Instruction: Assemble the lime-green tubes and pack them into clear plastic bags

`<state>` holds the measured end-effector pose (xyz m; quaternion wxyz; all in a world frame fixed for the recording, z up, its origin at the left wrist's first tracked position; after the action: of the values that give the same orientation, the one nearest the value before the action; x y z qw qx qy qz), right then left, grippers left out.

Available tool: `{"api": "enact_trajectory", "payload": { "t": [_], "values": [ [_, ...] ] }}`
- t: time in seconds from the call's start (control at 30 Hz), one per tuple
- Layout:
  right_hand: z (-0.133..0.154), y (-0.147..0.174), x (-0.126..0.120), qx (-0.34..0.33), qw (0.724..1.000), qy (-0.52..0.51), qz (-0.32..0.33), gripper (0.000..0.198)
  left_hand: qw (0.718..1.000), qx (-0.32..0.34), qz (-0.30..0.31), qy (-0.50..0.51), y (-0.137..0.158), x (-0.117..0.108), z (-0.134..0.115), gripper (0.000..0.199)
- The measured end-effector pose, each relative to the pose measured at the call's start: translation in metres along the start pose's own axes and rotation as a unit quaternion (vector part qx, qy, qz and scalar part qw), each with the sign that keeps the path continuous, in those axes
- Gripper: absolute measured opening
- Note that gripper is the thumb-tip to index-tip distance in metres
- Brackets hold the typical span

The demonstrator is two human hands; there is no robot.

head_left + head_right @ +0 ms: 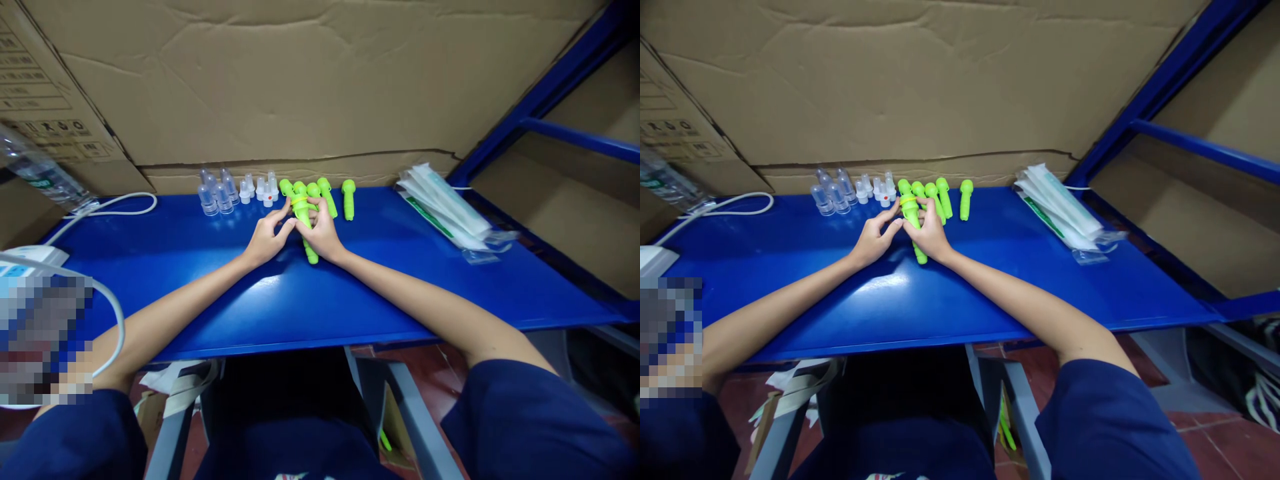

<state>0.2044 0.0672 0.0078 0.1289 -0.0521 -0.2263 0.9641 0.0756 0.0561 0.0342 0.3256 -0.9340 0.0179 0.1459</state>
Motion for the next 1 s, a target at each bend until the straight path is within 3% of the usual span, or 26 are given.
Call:
{"api": "enact_trajectory", "payload": {
  "t": [0.47, 0.77, 1.0],
  "values": [
    [-0.005, -0.002, -0.003, 0.020, 1.000, -0.021, -0.002, 0.059, 0.988, -0.092, 0.041, 0.118, -0.004, 0.009, 0.025, 0.048],
    [0.002, 0.001, -0.002, -0.005, 1.000, 0.001, 0.000, 0.065, 0.986, -0.099, 0.041, 0.129, -0.005, 0.010, 0.034, 0.047],
    [-0.008, -0.002, -0.001, 0.016, 1.000, 0.009, -0.004, 0.068, 0.987, -0.098, 0.038, 0.121, -0.005, 0.009, 0.036, 0.042]
  ]
}}
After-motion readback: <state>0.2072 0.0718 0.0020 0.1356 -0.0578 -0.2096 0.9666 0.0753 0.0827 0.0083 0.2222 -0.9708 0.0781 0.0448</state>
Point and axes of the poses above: each hand's wrist, its own y-axis away from the middle knuckle, its own x-axis out of the palm, z = x × y, the point moved 10 cm from there along -y, towards the middle knuckle, and after that the axes turned 14 degrees about -z, right-handed, at the moved point
